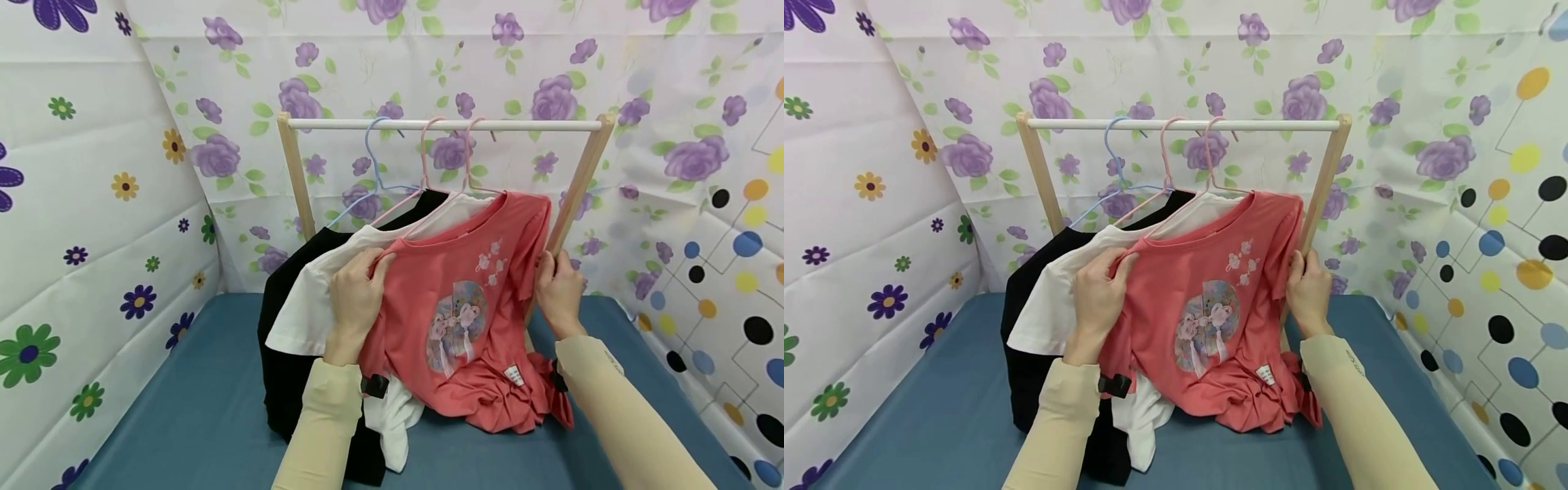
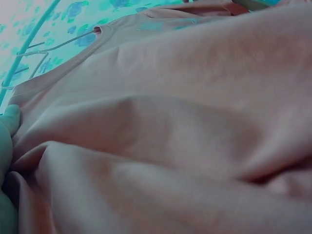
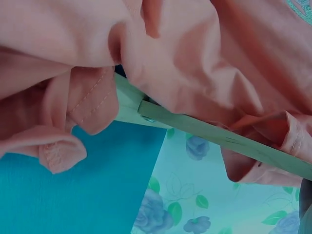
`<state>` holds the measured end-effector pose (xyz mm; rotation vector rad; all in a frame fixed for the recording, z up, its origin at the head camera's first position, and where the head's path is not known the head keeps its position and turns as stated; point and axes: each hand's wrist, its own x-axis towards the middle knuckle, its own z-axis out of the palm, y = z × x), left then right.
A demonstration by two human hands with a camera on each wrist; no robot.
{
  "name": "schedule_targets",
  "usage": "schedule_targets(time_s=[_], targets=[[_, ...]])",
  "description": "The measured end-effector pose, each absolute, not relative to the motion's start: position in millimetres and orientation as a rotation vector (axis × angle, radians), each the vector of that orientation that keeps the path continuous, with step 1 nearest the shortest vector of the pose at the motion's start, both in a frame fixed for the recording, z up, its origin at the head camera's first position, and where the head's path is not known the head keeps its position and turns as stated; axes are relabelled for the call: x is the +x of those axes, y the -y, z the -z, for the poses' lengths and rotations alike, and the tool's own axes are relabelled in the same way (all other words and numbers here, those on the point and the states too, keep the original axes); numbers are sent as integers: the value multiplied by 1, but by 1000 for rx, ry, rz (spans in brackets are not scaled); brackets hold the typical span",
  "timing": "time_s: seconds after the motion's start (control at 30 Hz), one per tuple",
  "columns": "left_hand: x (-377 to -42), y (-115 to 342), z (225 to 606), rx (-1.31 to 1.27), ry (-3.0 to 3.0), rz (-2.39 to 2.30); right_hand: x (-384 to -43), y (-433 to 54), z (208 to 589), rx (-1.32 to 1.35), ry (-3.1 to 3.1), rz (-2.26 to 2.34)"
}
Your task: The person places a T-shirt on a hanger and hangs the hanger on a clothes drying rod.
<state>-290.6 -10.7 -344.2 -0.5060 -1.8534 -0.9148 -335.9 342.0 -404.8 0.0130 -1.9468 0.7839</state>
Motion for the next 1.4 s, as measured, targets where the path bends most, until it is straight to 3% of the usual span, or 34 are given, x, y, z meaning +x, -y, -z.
schedule_targets(time_s=[0.87,1.4], targets=[[-258,83,345,-693,2117,712,-324,-341,391,-70,2113,-879],[-231,77,348,-748,1910,590,-244,-311,375,-81,2402,-995]])
